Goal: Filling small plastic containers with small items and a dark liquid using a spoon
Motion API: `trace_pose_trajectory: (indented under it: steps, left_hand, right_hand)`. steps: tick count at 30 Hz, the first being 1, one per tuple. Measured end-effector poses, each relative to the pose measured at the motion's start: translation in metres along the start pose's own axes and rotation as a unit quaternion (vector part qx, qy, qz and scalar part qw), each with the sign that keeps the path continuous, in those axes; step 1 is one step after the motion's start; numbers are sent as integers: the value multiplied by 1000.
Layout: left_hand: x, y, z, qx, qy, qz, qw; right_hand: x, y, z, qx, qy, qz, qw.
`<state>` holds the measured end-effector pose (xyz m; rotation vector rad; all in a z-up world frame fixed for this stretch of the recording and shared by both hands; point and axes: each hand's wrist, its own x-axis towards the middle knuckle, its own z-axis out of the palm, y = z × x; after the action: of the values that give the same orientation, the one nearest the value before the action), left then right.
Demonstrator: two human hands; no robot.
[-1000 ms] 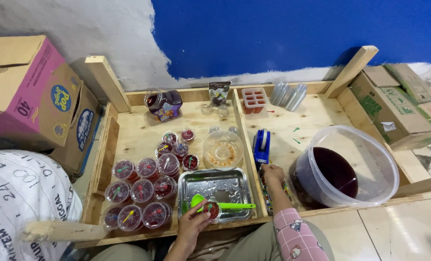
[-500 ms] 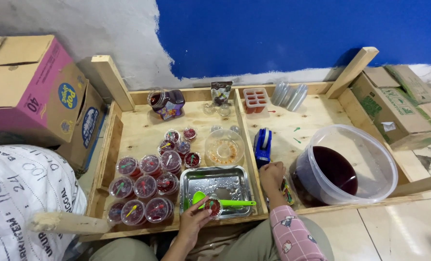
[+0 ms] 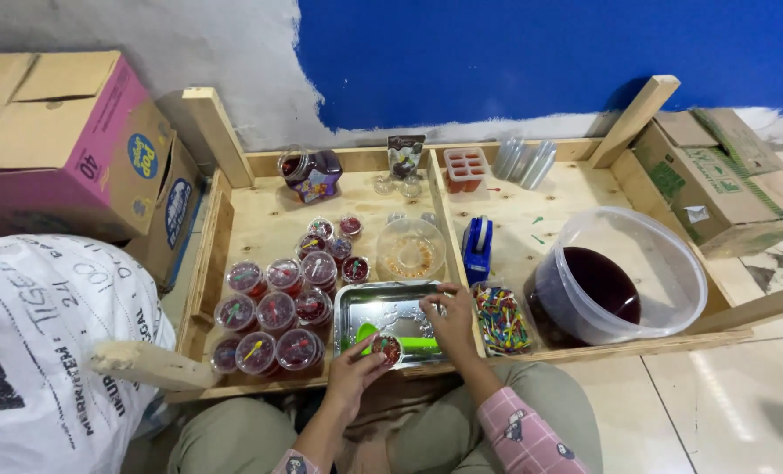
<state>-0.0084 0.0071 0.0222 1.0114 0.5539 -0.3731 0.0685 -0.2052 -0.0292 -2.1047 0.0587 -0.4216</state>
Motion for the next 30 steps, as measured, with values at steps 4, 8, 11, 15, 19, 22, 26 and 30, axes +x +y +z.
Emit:
trace_pose_trajectory:
  steps: [4, 8, 11, 15, 19, 22, 26, 30]
  left_hand:
    - [3, -7, -12, -10, 14, 2, 1000]
    - [0, -10, -18, -1, -14, 32, 999]
    - [-11, -6, -15, 11, -17, 23, 1000]
    - [-35, 9, -4, -2, -15, -7, 1000]
    - [-46, 16, -1, 5, -32, -7, 999]
    - [-46, 15, -2, 11, -24, -23, 999]
    - [-39, 10, -7, 0, -30, -12, 999]
    - [-43, 16, -7, 11, -26, -25, 999]
  right_hand:
    - [-48, -39, 7, 148, -68, -27, 986]
    - [-70, -67, 1, 134, -90, -88, 983]
    - [-73, -77, -6, 101, -82, -123, 984]
    - [-76, -78, -8, 74, -78, -162, 981]
    - [-81, -77, -5, 73, -76, -164, 981]
    - [-82, -80, -5, 58, -64, -174, 981]
    - [-84, -84, -6, 41, -45, -209, 976]
    - [-83, -89, -8, 33, -42, -211, 976]
